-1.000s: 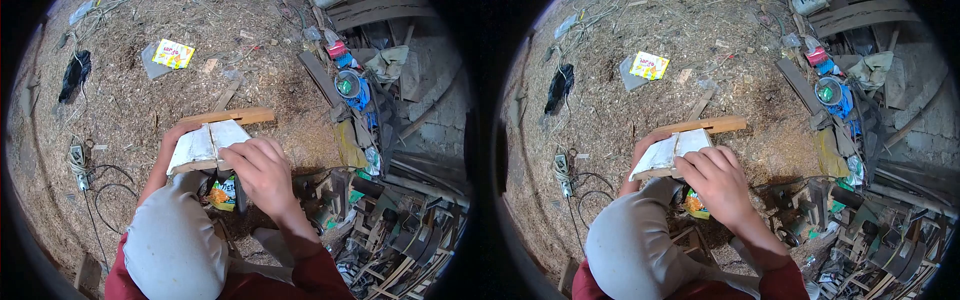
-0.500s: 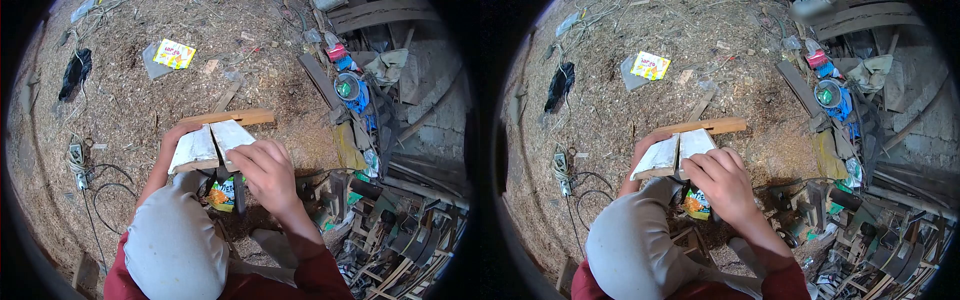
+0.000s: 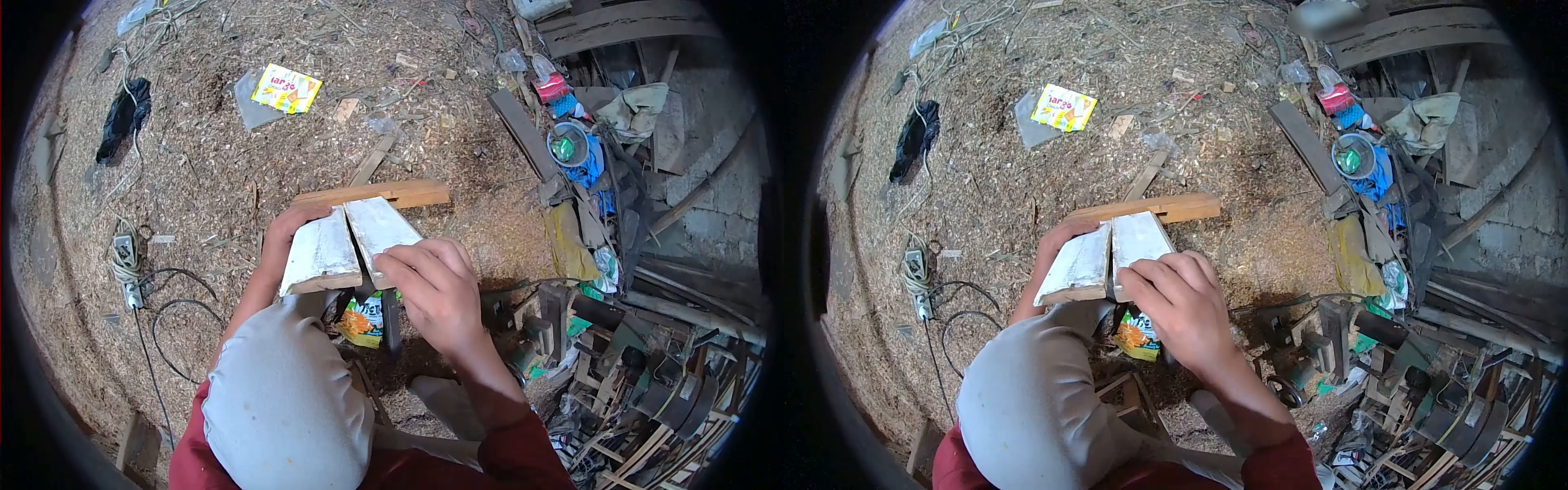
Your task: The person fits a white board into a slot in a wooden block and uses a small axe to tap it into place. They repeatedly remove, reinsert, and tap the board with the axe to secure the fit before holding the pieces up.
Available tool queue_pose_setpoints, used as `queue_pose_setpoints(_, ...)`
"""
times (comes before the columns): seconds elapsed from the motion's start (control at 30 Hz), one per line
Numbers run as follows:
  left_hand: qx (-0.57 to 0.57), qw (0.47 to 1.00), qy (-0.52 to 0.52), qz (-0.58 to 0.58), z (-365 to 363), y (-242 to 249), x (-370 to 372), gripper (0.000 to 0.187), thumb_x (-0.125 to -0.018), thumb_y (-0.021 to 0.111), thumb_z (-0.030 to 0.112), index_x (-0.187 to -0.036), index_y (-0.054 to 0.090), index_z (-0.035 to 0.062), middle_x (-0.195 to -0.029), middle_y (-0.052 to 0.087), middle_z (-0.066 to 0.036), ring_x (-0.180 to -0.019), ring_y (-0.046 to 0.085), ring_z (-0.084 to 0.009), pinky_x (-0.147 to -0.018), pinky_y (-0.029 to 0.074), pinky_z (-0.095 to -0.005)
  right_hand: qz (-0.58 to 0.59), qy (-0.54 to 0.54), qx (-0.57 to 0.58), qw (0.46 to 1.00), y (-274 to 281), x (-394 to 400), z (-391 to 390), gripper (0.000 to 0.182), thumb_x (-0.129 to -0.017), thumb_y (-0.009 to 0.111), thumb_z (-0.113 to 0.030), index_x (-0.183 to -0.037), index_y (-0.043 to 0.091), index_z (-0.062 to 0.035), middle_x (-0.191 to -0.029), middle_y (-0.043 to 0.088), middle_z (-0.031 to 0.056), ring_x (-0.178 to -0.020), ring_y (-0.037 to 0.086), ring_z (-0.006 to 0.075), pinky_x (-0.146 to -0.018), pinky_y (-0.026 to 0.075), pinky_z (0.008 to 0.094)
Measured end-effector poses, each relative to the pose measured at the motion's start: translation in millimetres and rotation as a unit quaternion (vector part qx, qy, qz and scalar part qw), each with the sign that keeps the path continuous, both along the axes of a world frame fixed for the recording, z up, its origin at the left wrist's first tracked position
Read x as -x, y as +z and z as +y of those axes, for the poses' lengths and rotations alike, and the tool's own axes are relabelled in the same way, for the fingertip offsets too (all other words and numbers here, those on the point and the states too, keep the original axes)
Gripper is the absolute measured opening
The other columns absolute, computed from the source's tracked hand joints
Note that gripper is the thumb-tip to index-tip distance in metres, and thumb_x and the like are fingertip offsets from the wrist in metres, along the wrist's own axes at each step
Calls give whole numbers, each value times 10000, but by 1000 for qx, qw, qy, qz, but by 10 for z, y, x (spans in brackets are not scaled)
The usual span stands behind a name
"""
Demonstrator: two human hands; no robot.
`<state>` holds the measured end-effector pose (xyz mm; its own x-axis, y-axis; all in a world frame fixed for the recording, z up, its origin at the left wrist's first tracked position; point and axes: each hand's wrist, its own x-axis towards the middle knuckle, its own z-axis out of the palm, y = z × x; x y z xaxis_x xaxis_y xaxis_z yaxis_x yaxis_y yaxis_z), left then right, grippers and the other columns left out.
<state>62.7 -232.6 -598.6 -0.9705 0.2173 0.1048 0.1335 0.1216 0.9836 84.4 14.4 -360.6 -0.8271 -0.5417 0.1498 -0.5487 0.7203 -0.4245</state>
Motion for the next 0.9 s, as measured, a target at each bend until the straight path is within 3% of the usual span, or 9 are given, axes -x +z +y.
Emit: queue_pose_setpoints(0.9,15,1000,0,2,0,-88,-40,326,-956,640,43,-1261,756,38,-1259,760,-146,-1189,729,-284,-1038,571,-383,-69,-38,-48,996,65,-254,-152,431,-867,678,-84,-1297,702,-96,-1266,666,28,-1172,590,270,-1051,469,437)
